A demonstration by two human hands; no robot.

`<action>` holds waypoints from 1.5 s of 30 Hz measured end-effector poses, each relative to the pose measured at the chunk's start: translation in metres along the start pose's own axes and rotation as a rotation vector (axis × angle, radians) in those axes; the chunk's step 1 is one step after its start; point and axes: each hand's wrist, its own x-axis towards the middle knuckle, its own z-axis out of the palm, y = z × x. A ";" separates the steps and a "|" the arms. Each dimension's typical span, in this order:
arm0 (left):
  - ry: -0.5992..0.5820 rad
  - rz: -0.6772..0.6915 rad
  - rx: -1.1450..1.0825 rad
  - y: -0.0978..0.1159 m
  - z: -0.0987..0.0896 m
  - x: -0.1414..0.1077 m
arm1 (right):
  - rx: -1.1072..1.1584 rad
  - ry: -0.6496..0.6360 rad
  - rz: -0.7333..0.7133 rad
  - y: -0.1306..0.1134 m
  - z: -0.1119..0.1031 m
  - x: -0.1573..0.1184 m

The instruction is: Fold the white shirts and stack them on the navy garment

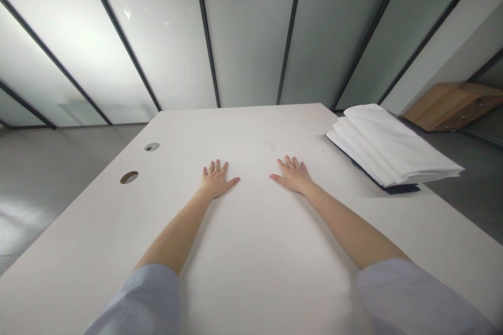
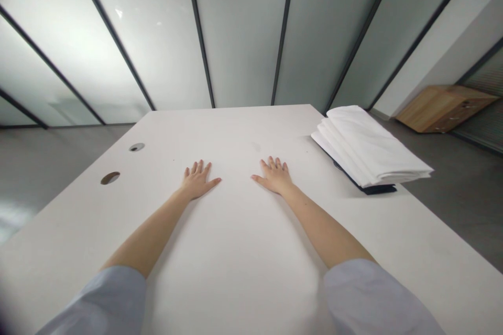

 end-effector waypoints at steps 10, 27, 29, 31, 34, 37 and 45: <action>0.010 -0.003 0.004 -0.001 0.002 0.001 | 0.006 -0.010 -0.002 0.002 0.003 0.003; 0.001 -0.005 0.001 0.000 0.000 0.000 | 0.015 -0.015 0.000 0.000 0.001 0.001; -0.008 -0.004 -0.005 0.000 -0.001 0.000 | 0.014 -0.016 0.001 0.000 0.001 0.001; -0.012 -0.003 -0.012 0.000 -0.002 -0.001 | 0.012 -0.016 0.001 0.000 0.001 0.002; -0.013 -0.001 -0.015 0.000 -0.002 -0.001 | 0.011 -0.014 -0.002 0.001 0.002 0.002; -0.013 -0.001 -0.010 0.000 -0.002 -0.001 | 0.010 -0.008 -0.007 0.002 0.003 0.003; 0.002 0.002 -0.010 -0.001 0.000 0.000 | 0.011 -0.001 -0.008 0.002 0.004 0.003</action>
